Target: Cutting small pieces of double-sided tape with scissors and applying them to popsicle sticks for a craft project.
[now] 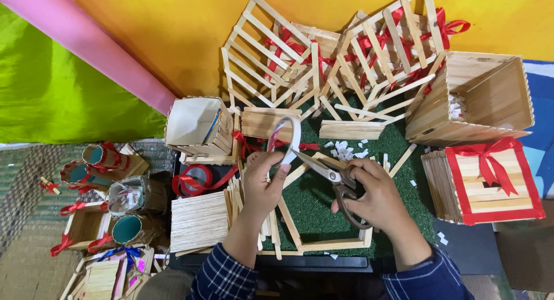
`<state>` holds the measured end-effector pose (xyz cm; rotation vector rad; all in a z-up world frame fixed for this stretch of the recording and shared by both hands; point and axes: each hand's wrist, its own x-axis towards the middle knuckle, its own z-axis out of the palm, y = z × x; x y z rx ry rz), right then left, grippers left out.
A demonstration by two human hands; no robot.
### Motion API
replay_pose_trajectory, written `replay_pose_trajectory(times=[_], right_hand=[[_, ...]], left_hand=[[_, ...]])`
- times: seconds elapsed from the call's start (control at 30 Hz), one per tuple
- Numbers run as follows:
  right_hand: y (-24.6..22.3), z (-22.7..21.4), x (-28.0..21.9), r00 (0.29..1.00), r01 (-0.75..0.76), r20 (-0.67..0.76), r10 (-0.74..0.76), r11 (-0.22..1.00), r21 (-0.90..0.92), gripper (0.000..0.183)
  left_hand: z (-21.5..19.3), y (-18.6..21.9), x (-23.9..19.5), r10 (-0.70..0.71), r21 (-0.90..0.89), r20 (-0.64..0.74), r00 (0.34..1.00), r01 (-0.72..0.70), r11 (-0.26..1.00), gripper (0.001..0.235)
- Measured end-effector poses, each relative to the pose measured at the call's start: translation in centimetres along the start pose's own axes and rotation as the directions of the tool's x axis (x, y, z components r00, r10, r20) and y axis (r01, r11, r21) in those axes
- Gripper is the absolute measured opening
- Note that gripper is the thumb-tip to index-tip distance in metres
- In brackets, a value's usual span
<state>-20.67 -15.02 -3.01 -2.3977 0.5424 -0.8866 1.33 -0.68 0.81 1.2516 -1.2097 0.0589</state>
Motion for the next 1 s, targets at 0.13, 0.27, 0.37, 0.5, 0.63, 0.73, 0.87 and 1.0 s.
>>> replay_pose_trajectory(times=[0.13, 0.27, 0.37, 0.5, 0.63, 0.73, 0.87, 1.0], right_hand=[[0.6, 0.2, -0.2, 0.996, -0.019, -0.089, 0.022, 0.999, 0.028, 0.046], [1.5, -0.3, 0.0, 0.963, -0.043, -0.262, 0.061, 0.996, 0.072, 0.056], [0.5, -0.5, 0.2, 0.948, -0.033, -0.314, 0.052, 0.997, 0.067, 0.058], [-0.3, -0.8, 0.7, 0.945, 0.018, -0.327, -0.005, 0.999, 0.035, 0.057], [-0.3, -0.8, 0.9, 0.938, 0.010, -0.347, 0.004, 0.999, 0.039, 0.056], [-0.5, -0.9, 0.8, 0.940, 0.006, -0.340, 0.013, 0.998, 0.056, 0.058], [-0.5, -1.0, 0.5, 0.953, 0.007, -0.302, 0.004, 0.999, 0.034, 0.056], [-0.6, -1.2, 0.5, 0.967, -0.024, -0.251, 0.031, 0.999, 0.034, 0.061]], left_hand=[[0.1, -1.3, -0.7, 0.026, 0.062, -0.009, 1.000, -0.025, 0.998, 0.007], [0.5, -2.2, -0.9, 0.218, 0.416, 0.047, 0.975, -0.217, 0.883, 0.005], [1.0, -1.8, -1.0, 0.253, 0.549, 0.141, 0.957, -0.289, 0.784, 0.004], [1.3, -0.4, -1.1, 0.187, 0.682, 0.263, 0.947, -0.319, 0.658, 0.009], [-0.1, 2.6, -0.8, 0.074, 0.712, 0.296, 0.952, -0.272, 0.647, 0.025], [-2.6, 5.3, -0.8, -0.212, 0.706, 0.246, 0.946, -0.024, 0.707, 0.025], [-5.7, 6.2, -3.0, -0.293, 0.772, 0.179, 0.939, 0.050, 0.634, 0.021], [-5.2, 6.3, -5.3, -0.737, 0.826, 0.224, 0.638, 0.277, 0.490, 0.021]])
